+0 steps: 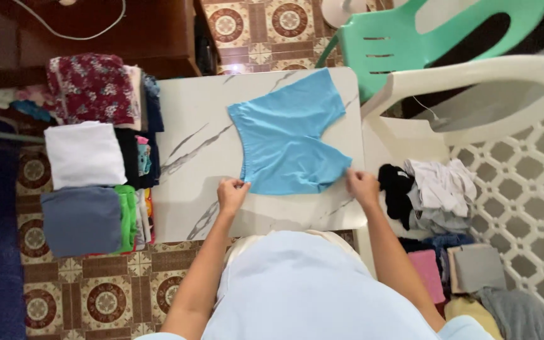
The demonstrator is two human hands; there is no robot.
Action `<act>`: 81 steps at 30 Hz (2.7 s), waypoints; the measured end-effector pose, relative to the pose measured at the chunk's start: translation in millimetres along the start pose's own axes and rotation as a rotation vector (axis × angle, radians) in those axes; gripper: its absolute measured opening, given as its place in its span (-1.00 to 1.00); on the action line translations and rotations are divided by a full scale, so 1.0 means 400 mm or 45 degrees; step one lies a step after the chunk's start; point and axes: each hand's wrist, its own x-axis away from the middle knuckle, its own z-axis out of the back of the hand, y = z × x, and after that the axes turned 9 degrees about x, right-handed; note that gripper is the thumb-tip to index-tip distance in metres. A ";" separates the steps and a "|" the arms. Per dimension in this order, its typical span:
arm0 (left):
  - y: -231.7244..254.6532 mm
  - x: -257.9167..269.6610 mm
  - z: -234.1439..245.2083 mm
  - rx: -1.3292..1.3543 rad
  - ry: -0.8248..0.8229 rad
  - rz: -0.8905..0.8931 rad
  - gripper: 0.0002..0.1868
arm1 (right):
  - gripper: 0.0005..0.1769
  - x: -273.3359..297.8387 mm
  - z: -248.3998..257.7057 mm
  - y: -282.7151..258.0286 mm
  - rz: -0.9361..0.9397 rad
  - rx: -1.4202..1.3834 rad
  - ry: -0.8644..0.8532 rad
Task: Folding various laundry items including pants and shorts on a table and stacking them.
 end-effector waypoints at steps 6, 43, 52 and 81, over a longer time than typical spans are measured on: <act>0.129 0.002 0.093 0.330 0.031 -0.120 -0.76 | -0.52 0.027 -0.018 -0.094 -0.029 -0.206 -0.007; 0.016 -0.018 0.105 1.208 -0.352 0.542 -0.84 | -0.64 0.090 0.049 0.064 0.081 -0.761 -0.595; 0.050 0.015 0.135 1.013 -0.318 0.306 -0.57 | -0.56 0.215 0.044 0.004 0.143 -0.106 -0.545; 0.243 0.097 0.360 -0.042 -0.351 -0.338 -0.90 | -0.75 0.357 0.210 -0.104 0.574 0.153 -0.251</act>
